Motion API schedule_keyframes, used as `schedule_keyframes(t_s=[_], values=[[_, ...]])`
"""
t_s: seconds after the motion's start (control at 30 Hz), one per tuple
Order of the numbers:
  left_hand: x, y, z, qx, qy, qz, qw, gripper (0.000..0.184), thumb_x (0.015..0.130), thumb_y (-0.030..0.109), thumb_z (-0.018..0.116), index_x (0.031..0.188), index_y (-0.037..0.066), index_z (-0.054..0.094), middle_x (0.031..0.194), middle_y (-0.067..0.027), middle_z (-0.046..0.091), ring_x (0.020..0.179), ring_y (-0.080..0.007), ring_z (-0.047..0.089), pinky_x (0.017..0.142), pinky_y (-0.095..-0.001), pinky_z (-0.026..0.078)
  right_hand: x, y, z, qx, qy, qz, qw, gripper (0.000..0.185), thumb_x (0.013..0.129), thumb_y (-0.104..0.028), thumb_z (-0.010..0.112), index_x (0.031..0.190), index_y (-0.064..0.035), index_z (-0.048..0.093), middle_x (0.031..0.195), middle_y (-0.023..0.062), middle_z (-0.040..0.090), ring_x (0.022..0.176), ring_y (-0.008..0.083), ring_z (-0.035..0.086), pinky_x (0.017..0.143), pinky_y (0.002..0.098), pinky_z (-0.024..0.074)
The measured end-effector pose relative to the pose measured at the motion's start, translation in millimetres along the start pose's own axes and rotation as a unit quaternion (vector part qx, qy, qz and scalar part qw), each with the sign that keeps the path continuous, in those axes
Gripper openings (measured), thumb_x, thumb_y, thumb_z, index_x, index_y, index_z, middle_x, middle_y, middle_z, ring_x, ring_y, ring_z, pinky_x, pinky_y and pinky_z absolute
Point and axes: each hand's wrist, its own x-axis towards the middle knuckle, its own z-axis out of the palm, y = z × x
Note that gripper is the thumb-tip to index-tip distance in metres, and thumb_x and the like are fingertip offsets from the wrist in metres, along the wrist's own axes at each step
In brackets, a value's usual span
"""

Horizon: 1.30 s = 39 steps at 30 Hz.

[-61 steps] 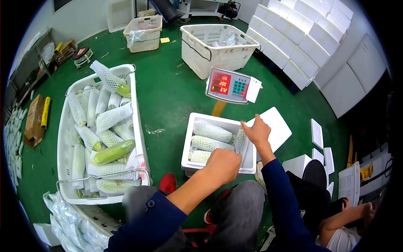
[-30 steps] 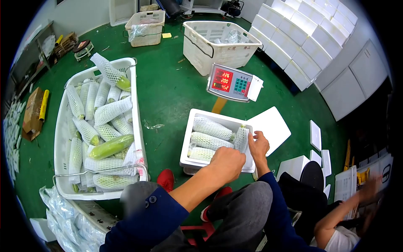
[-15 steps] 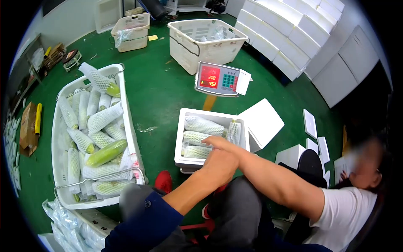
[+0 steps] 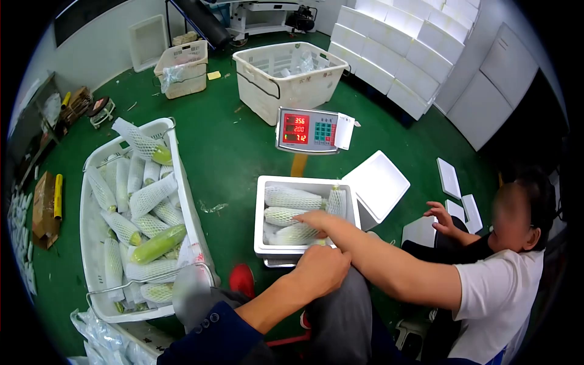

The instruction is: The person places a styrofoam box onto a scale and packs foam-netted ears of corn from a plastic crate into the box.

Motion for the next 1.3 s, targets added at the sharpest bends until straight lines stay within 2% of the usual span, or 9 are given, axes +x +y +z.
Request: schedule_keyframes(t_s=[0.2,0.4,0.67,0.83,0.93,1.03,1.13,1.23,1.3], values=[[3.0,0.5,-7.5,0.005,-0.041,-0.010,0.999,0.025,0.094,0.028,0.059,0.090,0.006,0.070,0.076,-0.0134,0.070,0.072,-0.0325,0.070,0.064,-0.0442,0.055,-43.7,46.1,-72.2,0.276,0.165,-0.060,0.945,0.029,0.087,-0.032,0.060,0.109,-0.0133,0.066,0.117,0.0077,0.064,0.111,0.0273,0.061,0.098,0.0440,0.0480],[2.7,1.7,-5.8,0.014,-0.053,-0.014,0.998,0.025,0.096,0.029,0.057,0.101,0.009,0.071,0.075,-0.0133,0.070,0.068,-0.0319,0.070,0.060,-0.0444,0.055,-51.3,103.5,-20.3,0.766,-0.004,-0.172,0.620,0.025,0.085,-0.030,0.059,0.102,-0.0136,0.067,0.111,0.0071,0.065,0.111,0.0256,0.060,0.099,0.0434,0.0466],[0.2,-0.3,2.7,0.021,-0.040,-0.015,0.999,0.026,0.098,0.029,0.054,0.096,0.008,0.070,0.071,-0.0122,0.070,0.064,-0.0312,0.069,0.056,-0.0429,0.054,-18.9,178.4,49.1,0.908,-0.199,-0.124,0.347,0.020,0.084,-0.027,0.057,0.093,-0.0139,0.068,0.104,0.0064,0.067,0.111,0.0234,0.059,0.101,0.0425,0.0447],[-0.4,-0.1,1.1,0.029,-0.018,-0.015,0.999,0.030,0.099,0.030,0.054,0.084,0.007,0.067,0.068,-0.0116,0.068,0.062,-0.0309,0.068,0.056,-0.0432,0.054,15.7,234.9,70.1,0.925,-0.187,0.161,-0.287,0.020,0.082,-0.029,0.056,0.092,-0.0175,0.069,0.111,0.0075,0.064,0.113,0.0252,0.056,0.105,0.0433,0.0401],[-0.2,-0.4,5.1,0.026,-0.005,-0.008,1.000,0.031,0.099,0.030,0.054,0.082,0.007,0.066,0.068,-0.0118,0.067,0.062,-0.0311,0.068,0.056,-0.0436,0.054,32.6,251.2,92.2,0.948,-0.167,0.098,-0.251,0.020,0.084,-0.029,0.056,0.095,-0.0180,0.068,0.115,0.0118,0.062,0.119,0.0273,0.054,0.108,0.0454,0.0376],[0.1,0.4,3.4,0.031,-0.009,-0.013,0.999,0.031,0.099,0.030,0.054,0.081,0.006,0.066,0.069,-0.0121,0.068,0.063,-0.0313,0.068,0.056,-0.0444,0.054,-43.1,121.3,56.4,0.880,-0.145,-0.210,0.400,0.028,0.087,-0.029,0.059,0.104,-0.0095,0.069,0.121,0.0141,0.061,0.124,0.0318,0.052,0.108,0.0463,0.0368],[0.0,-0.1,4.0,0.033,-0.004,-0.012,0.999,0.030,0.098,0.029,0.054,0.082,0.006,0.065,0.070,-0.0124,0.068,0.064,-0.0318,0.068,0.056,-0.0452,0.054,-64.6,89.8,43.5,0.965,-0.222,-0.019,-0.136,0.059,0.082,-0.025,0.066,0.138,-0.0082,0.054,0.133,0.0086,0.050,0.126,0.0266,0.049,0.106,0.0385,0.0428],[0.7,0.3,2.2,0.024,0.000,-0.014,1.000,0.030,0.098,0.029,0.055,0.083,0.005,0.065,0.072,-0.0132,0.068,0.065,-0.0329,0.068,0.058,-0.0457,0.054,-97.1,48.6,46.6,0.962,-0.190,-0.055,0.189,0.099,0.081,-0.027,0.066,0.161,-0.0105,0.010,0.156,0.0105,0.028,0.139,0.0266,0.041,0.115,0.0385,0.0342],[1.2,0.1,2.0,0.011,-0.022,-0.026,0.999,0.029,0.098,0.028,0.055,0.084,0.005,0.065,0.073,-0.0141,0.068,0.065,-0.0337,0.068,0.059,-0.0455,0.054,-117.3,13.2,52.9,0.969,-0.237,-0.030,0.056,0.089,0.091,-0.026,0.059,0.162,-0.0116,0.008,0.161,0.0134,0.024,0.142,0.0281,0.037,0.120,0.0388,0.0278]])
